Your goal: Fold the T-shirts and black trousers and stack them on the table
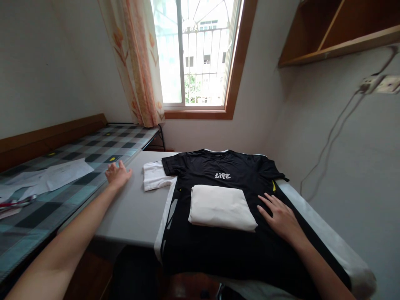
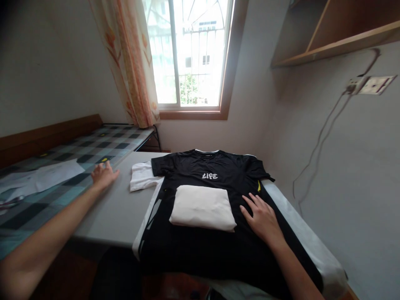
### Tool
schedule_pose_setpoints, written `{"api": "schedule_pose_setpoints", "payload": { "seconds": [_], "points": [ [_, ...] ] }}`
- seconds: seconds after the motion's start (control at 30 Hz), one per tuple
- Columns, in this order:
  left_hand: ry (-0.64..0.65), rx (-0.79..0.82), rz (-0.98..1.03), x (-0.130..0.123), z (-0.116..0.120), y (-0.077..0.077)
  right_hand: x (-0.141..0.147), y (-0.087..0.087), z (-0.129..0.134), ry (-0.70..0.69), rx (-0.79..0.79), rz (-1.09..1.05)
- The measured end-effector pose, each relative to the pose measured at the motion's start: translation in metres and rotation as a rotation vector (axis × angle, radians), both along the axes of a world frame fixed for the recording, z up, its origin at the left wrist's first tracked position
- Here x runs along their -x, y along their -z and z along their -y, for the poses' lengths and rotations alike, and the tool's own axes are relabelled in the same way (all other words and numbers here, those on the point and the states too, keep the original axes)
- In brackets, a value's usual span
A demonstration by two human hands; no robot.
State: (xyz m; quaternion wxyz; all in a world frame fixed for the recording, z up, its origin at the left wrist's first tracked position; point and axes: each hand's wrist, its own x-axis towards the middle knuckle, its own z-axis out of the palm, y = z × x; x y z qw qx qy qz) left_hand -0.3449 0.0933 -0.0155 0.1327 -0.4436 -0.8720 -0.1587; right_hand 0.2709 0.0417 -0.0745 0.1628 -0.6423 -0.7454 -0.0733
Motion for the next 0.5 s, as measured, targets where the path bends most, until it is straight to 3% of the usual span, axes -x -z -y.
{"api": "schedule_pose_setpoints", "payload": {
  "seconds": [0.07,0.17,0.33,0.5],
  "points": [
    [-0.097,0.168,0.179,0.030,0.002,-0.002,0.000,0.000,-0.001,0.001,0.004,-0.006],
    [-0.084,0.299,0.266,0.054,0.009,0.008,-0.003,0.002,-0.002,-0.007,0.002,-0.016],
    [-0.058,0.254,0.128,0.058,0.017,0.026,-0.011,0.010,-0.006,-0.033,-0.035,-0.030],
    [-0.043,0.286,0.098,0.063,0.018,0.026,-0.016,0.015,-0.008,-0.051,-0.051,-0.023]
  ]
}}
